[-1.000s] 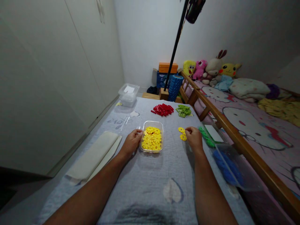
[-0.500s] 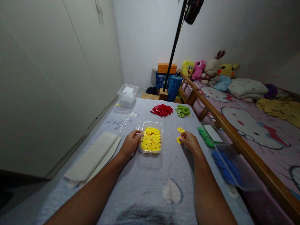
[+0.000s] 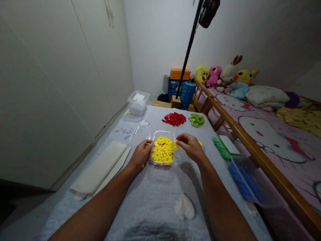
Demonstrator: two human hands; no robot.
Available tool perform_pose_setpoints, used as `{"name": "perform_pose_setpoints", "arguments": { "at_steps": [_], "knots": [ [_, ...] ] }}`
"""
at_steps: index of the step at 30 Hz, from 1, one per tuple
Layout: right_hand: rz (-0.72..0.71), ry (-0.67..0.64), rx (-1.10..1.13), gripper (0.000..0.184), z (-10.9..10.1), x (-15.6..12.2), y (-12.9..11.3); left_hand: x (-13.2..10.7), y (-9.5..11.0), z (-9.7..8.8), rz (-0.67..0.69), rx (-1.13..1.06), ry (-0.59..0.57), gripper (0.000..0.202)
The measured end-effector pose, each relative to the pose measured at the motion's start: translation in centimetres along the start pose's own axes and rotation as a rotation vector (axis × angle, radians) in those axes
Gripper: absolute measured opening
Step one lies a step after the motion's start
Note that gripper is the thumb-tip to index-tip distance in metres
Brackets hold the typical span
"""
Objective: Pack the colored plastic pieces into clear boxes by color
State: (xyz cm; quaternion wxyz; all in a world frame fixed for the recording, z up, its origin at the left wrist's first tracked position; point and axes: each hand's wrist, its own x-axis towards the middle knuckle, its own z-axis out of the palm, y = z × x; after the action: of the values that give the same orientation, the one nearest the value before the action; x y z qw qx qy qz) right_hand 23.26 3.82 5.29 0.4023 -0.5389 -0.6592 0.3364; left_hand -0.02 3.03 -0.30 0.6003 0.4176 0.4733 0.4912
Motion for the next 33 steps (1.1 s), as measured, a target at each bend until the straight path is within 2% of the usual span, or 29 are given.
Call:
{"name": "perform_pose_setpoints", "arguments": {
  "at_steps": [3,7,10,13,16,19,21,23,26,30,33],
  "knots": [
    [-0.057,-0.049,-0.089,0.007,2.3,0.4,-0.9,-0.1,0.2,0.1,-0.002,0.013,0.013,0.040],
    [-0.088,-0.061,-0.176,0.008,4.8,1.2,-1.0,-0.1,0.2,0.0,-0.006,0.012,0.001,0.043],
    [-0.098,-0.048,-0.195,0.014,5.5,1.8,-0.7,0.1,0.0,0.0,-0.006,0.002,-0.012,0.043],
    [-0.119,0.087,-0.213,0.017,3.7,2.4,0.3,0.2,-0.3,-0.2,0.000,-0.004,-0.011,0.043],
    [-0.074,0.253,-0.290,0.018,-0.2,2.8,2.7,0.2,-0.4,-0.2,-0.007,-0.006,-0.004,0.042],
    [0.117,0.340,-0.419,0.024,-4.1,2.6,6.2,0.2,-0.3,-0.1,-0.014,-0.019,-0.003,0.042],
    [0.236,0.368,-0.528,0.031,-5.7,2.0,8.6,0.2,-0.4,-0.1,-0.016,-0.018,-0.005,0.042],
    [0.312,0.364,-0.632,0.037,-6.4,1.4,10.5,0.3,-0.5,-0.2,-0.013,-0.004,-0.006,0.042],
    [0.374,0.352,-0.760,0.044,-6.2,0.6,12.0,0.5,-0.7,-0.4,-0.012,0.018,-0.003,0.044],
    [0.363,0.330,-0.819,0.039,-5.6,0.2,12.3,0.4,-0.7,-0.4,-0.022,0.019,0.004,0.045],
    [0.361,0.319,-0.820,0.042,-5.8,0.0,12.3,0.3,-0.5,-0.3,-0.020,0.031,0.009,0.045]
  ]
}}
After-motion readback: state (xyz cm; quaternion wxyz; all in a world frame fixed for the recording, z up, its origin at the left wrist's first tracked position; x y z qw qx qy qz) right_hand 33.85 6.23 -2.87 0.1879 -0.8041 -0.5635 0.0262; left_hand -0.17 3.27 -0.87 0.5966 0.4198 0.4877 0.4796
